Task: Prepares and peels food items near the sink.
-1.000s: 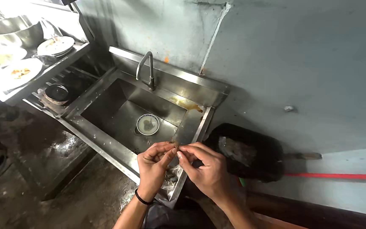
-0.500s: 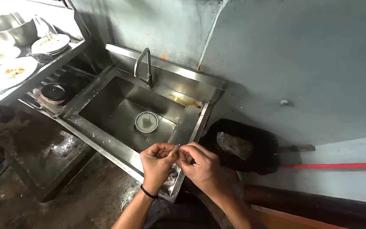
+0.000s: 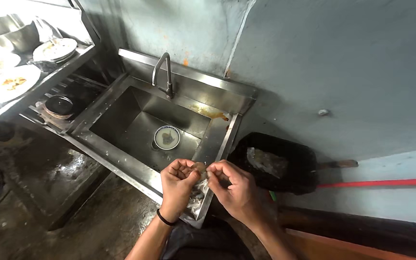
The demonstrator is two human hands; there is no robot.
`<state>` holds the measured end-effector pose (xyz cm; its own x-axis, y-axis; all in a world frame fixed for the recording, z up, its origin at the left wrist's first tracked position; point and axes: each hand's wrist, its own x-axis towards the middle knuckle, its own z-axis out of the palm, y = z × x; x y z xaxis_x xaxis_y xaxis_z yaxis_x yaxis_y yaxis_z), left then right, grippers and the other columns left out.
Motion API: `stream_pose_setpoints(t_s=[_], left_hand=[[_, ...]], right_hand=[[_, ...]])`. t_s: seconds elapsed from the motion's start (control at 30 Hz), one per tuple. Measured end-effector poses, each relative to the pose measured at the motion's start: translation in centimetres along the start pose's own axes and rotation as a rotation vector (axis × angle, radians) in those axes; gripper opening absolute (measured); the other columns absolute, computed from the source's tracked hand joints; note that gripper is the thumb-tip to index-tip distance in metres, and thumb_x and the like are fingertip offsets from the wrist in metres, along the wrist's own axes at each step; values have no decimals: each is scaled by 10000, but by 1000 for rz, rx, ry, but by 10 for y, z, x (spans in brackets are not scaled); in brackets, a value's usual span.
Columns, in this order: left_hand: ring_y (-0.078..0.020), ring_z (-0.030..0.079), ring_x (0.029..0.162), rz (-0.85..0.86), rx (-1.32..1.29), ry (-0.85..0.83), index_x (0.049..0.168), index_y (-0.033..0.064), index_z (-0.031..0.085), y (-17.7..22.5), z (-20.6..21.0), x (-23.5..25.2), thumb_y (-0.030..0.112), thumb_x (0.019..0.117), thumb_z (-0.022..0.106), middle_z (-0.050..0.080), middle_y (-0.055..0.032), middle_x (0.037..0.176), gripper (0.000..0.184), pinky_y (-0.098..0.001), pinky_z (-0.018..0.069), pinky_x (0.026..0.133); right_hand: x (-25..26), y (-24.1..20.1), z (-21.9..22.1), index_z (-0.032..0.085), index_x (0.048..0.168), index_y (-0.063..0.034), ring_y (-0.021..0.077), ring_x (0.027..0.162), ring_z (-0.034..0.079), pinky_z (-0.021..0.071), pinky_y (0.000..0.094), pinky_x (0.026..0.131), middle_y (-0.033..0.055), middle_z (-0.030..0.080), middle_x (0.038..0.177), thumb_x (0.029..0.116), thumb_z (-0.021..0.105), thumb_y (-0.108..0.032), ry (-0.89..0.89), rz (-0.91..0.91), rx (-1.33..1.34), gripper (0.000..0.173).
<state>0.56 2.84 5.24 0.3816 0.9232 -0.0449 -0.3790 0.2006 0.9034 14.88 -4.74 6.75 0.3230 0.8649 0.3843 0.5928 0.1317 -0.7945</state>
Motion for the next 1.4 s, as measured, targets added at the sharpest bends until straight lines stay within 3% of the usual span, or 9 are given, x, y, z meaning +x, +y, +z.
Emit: stream_pose_setpoints(t_s=[0.17, 0.27, 0.47, 0.67, 0.8, 1.03, 1.23, 1.4], left_hand=[[-194, 710, 784, 206, 98, -142, 985, 4, 699, 5, 1, -1, -76, 806, 770, 721, -153, 960, 209, -322, 618, 703], [-178, 690, 765, 251, 152, -207, 960, 26, 670, 5, -1, 2, -64, 809, 748, 710, -128, 960, 192, -298, 594, 651], [-159, 688, 803, 217, 137, -309, 921, 44, 613, 6, -6, 2, -82, 828, 712, 692, -99, 937, 185, -292, 592, 673], [-173, 720, 765, 54, 174, -255, 1107, -27, 685, 11, -6, 1, -61, 852, 719, 736, -132, 933, 260, -312, 621, 724], [-196, 728, 791, 86, 184, -253, 1078, -26, 751, 13, -7, 0, -24, 857, 763, 731, -148, 1009, 221, -333, 643, 745], [-166, 701, 703, 211, 313, -225, 960, 6, 777, 23, -6, -1, 47, 912, 742, 737, -112, 954, 72, -301, 630, 646], [-115, 652, 618, 262, 427, -257, 901, 22, 739, 23, -3, -2, 33, 888, 723, 714, -50, 814, 23, -272, 591, 572], [-139, 680, 601, 201, 390, -223, 905, 9, 724, 23, 0, -3, 28, 879, 710, 713, -63, 745, 35, -297, 611, 572]], right_hand=[[0, -17, -5, 729, 996, -104, 16, 728, 703, 644, 202, 650, -70, 705, 880, 849, 761, -211, 31, 71, -5, 185], [-1, -20, -3, 737, 982, -105, -16, 689, 681, 620, 166, 614, -74, 698, 843, 829, 753, -194, 52, 77, -89, 178], [-3, -12, 1, 754, 917, -79, -5, 617, 598, 525, 141, 563, -11, 684, 795, 830, 682, -177, 103, -71, -318, 149], [-1, -13, -1, 751, 911, -104, -44, 626, 609, 546, 125, 565, -63, 667, 779, 858, 707, -198, 83, 30, -240, 117], [0, -18, -1, 773, 967, -95, -25, 655, 617, 559, 139, 583, -37, 672, 850, 900, 688, -200, 83, -17, -300, 151], [-2, -20, -3, 758, 1041, -33, 79, 719, 642, 564, 195, 611, 46, 662, 888, 941, 668, -168, 64, -243, -391, 190], [5, -19, -9, 701, 954, -52, 114, 709, 629, 556, 215, 598, 49, 612, 856, 984, 619, -202, -16, -290, -475, 173], [6, -17, -10, 724, 970, -59, 50, 663, 603, 543, 173, 583, 23, 632, 863, 958, 635, -192, -19, -237, -366, 160]])
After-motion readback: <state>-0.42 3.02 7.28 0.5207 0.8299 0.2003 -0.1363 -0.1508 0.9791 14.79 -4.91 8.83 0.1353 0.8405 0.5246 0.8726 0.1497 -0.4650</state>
